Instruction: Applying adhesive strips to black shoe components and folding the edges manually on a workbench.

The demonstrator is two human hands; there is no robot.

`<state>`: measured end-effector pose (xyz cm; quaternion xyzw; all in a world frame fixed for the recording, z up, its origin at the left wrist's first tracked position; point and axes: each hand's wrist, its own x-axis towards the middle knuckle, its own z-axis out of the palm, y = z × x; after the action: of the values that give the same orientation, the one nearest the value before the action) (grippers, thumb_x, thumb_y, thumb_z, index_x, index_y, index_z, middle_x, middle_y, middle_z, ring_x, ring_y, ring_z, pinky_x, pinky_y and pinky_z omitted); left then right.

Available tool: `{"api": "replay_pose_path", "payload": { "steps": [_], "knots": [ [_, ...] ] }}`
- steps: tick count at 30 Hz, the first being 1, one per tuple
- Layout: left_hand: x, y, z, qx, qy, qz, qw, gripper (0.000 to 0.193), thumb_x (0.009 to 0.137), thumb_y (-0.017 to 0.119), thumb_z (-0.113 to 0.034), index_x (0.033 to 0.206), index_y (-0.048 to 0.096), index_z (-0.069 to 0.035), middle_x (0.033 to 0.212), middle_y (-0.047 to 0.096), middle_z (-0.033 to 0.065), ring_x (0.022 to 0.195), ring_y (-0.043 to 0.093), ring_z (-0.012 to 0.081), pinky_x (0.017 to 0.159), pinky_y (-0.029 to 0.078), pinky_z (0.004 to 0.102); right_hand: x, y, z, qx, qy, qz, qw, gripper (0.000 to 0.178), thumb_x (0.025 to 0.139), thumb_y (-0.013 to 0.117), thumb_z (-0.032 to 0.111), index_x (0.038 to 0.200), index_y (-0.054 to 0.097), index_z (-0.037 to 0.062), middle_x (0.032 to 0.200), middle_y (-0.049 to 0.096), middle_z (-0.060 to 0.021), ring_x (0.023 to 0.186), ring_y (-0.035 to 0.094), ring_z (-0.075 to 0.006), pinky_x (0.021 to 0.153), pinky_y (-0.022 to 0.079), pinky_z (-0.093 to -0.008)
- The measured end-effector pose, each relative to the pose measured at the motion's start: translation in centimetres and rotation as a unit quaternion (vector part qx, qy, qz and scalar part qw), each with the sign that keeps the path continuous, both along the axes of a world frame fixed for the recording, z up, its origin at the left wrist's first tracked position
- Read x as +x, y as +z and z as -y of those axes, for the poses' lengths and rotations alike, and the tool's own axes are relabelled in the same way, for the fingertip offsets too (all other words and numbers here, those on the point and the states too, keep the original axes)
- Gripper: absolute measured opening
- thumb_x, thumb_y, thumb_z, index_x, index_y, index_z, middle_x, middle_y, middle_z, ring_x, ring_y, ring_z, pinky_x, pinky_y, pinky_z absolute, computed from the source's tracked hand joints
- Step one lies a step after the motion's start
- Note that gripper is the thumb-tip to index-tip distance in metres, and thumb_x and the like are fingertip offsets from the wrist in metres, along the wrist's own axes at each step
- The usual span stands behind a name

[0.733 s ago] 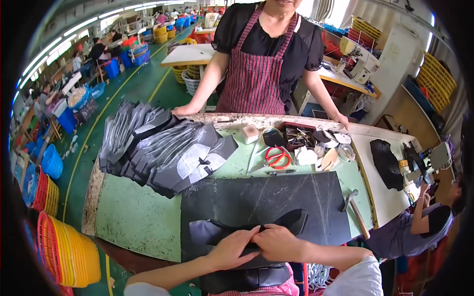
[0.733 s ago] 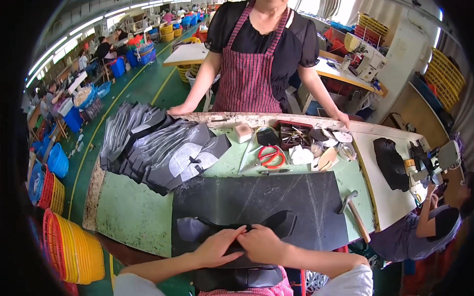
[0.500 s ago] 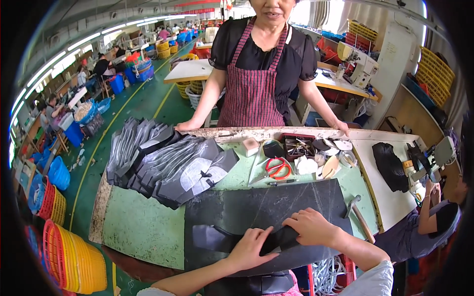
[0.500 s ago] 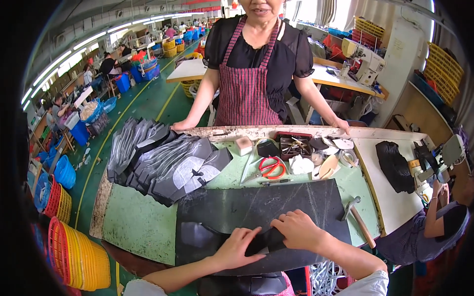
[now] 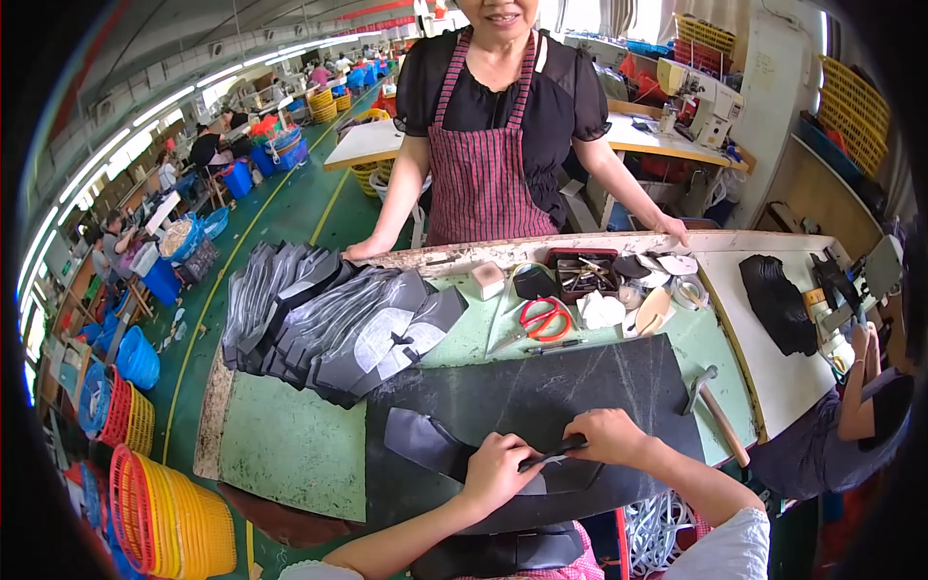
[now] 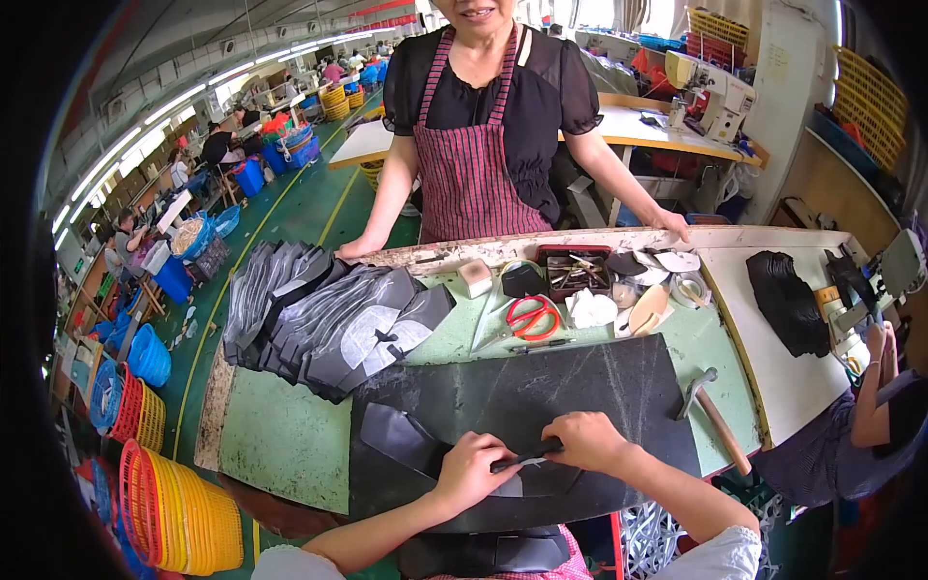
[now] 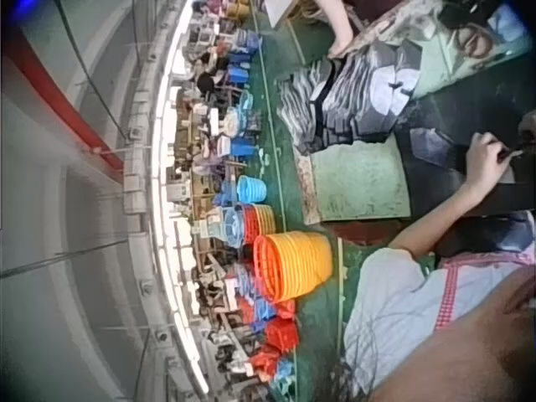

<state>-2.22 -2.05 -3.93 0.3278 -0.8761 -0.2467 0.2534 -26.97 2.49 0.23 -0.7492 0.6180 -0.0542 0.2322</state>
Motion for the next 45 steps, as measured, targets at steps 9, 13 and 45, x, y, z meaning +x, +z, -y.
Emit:
{"api": "replay_pose_path", "payload": {
  "steps": [9,13,45],
  "knots": [
    [-0.5,0.4,-0.1,-0.072,-0.024,0.025,0.997,0.014,0.077,0.084,-0.019,0.09,0.078,-0.019,0.093,0.062,-0.0037,0.09,0.064,0.0198,0.07,0.058,0.0342,0.0,-1.7,-2.3,-0.168,0.021,0.09,0.981,0.024,0.074,0.083,0.015,0.097,0.076,0.0175,0.096,0.071,-0.0011,0.093,0.071,-0.0259,0.084,0.056,-0.0412],
    [0.1,1.0,0.1,-0.132,-0.104,0.074,0.983,0.033,0.076,0.081,-0.018,0.108,0.077,-0.014,0.1,0.061,-0.0006,0.096,0.062,0.019,0.076,0.056,0.0319,0.2,-1.8,-2.7,-0.237,0.066,0.068,0.967,0.037,0.065,0.079,0.009,0.101,0.077,0.0198,0.098,0.07,0.0018,0.095,0.069,-0.0214,0.084,0.053,-0.0378],
    [8.3,3.0,1.7,0.012,-0.208,0.1,0.973,0.031,0.09,0.074,-0.015,0.12,0.075,-0.019,0.106,0.079,0.0043,0.098,0.077,0.0228,0.094,0.061,0.0432,4.2,-3.6,-10.9,-0.264,-0.058,0.114,0.956,0.034,0.086,0.08,0.012,0.119,0.075,0.0076,0.127,0.074,-0.0117,0.123,0.068,-0.0315,0.111,0.051,-0.0493]
  ]
}}
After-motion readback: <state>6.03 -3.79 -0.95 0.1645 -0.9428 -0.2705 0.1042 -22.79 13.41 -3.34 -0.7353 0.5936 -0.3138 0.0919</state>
